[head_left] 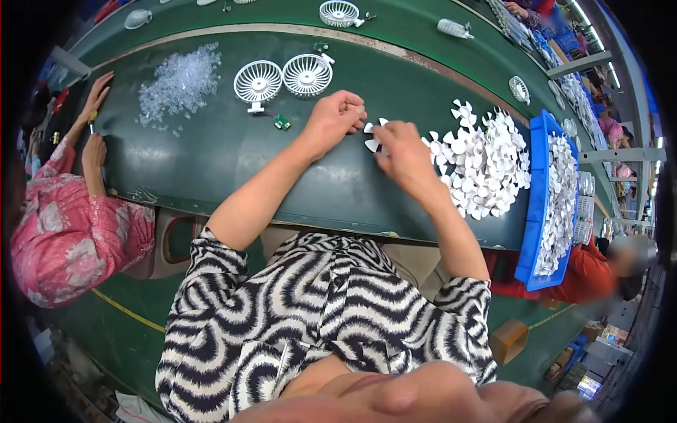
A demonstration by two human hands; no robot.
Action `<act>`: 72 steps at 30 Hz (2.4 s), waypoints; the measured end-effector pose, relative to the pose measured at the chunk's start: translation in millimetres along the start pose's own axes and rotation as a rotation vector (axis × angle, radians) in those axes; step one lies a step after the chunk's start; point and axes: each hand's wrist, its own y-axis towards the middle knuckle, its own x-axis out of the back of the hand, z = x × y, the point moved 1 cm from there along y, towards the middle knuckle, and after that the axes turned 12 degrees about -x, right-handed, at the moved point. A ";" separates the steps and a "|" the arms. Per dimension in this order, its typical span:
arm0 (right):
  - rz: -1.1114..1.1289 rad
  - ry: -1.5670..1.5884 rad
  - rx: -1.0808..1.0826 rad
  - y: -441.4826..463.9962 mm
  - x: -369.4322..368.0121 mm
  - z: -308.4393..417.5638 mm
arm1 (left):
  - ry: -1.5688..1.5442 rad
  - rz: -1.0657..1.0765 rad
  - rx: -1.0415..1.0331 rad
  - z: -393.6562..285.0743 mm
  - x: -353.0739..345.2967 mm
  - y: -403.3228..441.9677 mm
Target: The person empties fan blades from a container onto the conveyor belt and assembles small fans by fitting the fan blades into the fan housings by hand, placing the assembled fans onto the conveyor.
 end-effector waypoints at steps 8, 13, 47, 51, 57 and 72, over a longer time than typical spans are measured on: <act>-0.196 0.523 -0.241 8.7 -17.6 -9.6 | 0.140 -0.057 -0.168 1.2 -5.7 -4.7; -0.178 0.493 -0.342 7.9 -18.7 -37.6 | 0.122 -0.029 -0.113 -45.9 -21.0 -9.8; -0.200 0.631 -0.131 -18.8 43.2 9.2 | -0.209 -0.080 0.250 -33.1 -6.4 27.7; -0.303 0.369 -0.093 -4.7 33.3 14.5 | -0.372 0.049 0.231 -16.8 -11.6 1.5; -0.249 0.167 -0.075 10.8 4.6 21.2 | -0.289 0.049 0.131 -5.4 -10.1 -6.4; 0.296 0.800 -0.345 47.7 3.9 -12.4 | 0.032 0.060 -0.147 1.7 -1.8 -1.2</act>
